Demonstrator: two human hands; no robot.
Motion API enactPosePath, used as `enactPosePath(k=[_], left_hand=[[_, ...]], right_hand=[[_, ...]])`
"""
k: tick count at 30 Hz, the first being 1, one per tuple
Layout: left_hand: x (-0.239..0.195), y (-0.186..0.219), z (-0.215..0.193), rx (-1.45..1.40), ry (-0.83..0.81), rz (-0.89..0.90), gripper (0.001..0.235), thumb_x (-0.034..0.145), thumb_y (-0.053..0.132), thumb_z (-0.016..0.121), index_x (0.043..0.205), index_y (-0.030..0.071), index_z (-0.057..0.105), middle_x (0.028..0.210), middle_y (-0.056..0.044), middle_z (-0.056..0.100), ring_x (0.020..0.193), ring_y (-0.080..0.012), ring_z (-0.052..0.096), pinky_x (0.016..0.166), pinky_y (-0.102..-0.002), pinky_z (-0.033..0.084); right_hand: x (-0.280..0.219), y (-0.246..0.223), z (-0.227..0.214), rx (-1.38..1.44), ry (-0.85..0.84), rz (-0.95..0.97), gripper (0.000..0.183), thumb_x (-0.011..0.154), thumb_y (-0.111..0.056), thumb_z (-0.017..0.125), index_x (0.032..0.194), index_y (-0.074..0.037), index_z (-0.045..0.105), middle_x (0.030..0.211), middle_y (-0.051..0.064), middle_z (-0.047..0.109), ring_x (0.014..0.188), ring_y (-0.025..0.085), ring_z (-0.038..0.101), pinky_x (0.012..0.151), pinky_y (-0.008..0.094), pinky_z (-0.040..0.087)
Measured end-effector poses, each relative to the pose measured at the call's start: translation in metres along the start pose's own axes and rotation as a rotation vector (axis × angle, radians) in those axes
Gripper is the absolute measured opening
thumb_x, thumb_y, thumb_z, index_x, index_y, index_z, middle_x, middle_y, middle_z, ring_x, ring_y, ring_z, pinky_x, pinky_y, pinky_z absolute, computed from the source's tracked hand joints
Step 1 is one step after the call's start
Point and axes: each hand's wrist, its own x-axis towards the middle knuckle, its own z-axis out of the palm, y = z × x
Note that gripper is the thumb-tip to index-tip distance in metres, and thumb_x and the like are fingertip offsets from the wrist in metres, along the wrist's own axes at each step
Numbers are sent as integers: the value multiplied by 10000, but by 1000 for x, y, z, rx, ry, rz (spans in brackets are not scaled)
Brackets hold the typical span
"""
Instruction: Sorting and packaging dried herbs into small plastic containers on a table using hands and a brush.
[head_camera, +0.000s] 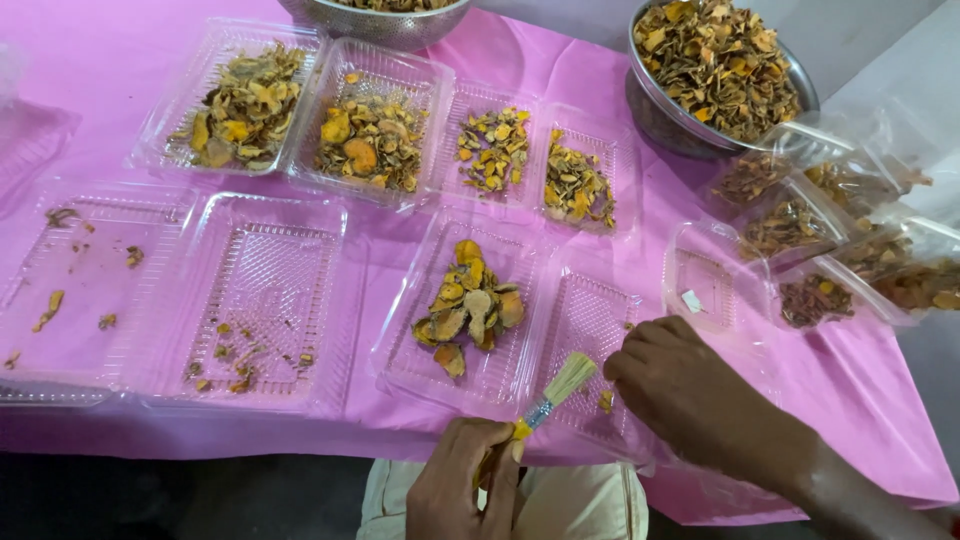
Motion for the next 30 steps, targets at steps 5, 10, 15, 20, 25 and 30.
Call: enactPosePath(k=[5, 10, 15, 20, 25, 30], left_hand=[[-6, 21, 8, -8, -26, 75, 48, 927, 135, 688, 946, 94, 704, 828, 10, 731, 506, -34, 579, 388, -187, 528], [-7, 21, 18, 47, -105, 80, 54, 951, 151, 656, 984, 112, 673, 840, 4, 707, 572, -80, 694, 413, -208, 646], [-4, 45, 20, 68, -33, 119, 31, 933, 135, 669, 938, 121, 696, 795, 30, 680, 534, -70, 526, 451, -222, 467], [-7, 29, 14, 121, -14, 56, 56, 919, 149, 677, 963, 126, 701, 824, 31, 721, 597, -65, 635, 475, -208, 541], [-9, 29, 18, 117, 12, 12, 90, 927, 211, 660, 958, 156, 725, 816, 55, 724, 604, -59, 627, 475, -207, 529], [-9, 23, 12, 138, -14, -24, 121, 941, 246, 637, 971, 162, 718, 828, 60, 727, 584, -57, 641, 458, -217, 535]], right_hand=[[-6, 10, -21, 298, 362, -86, 176, 841, -157, 730, 1014, -172, 756, 1003, 9, 771, 1000, 223, 664, 905, 415, 477], [-31, -5, -48, 545, 547, -72, 175, 877, -205, 745, 1034, -137, 782, 1038, 31, 787, 1021, 214, 703, 877, 367, 585], [-52, -8, -56, 737, 682, -36, 171, 836, -149, 785, 1002, -115, 803, 987, 43, 818, 989, 182, 756, 904, 321, 636], [-88, 19, -47, 569, 618, 245, 185, 838, -245, 748, 1003, -170, 789, 1020, -25, 816, 993, 142, 730, 744, 312, 609], [-89, 56, 5, 261, 497, 222, 173, 877, -287, 735, 964, -148, 791, 899, 10, 826, 821, 175, 767, 793, 372, 586], [-87, 58, 14, 86, 419, 235, 242, 948, -375, 600, 951, -209, 776, 1037, -23, 742, 1026, 189, 663, 908, 427, 512]])
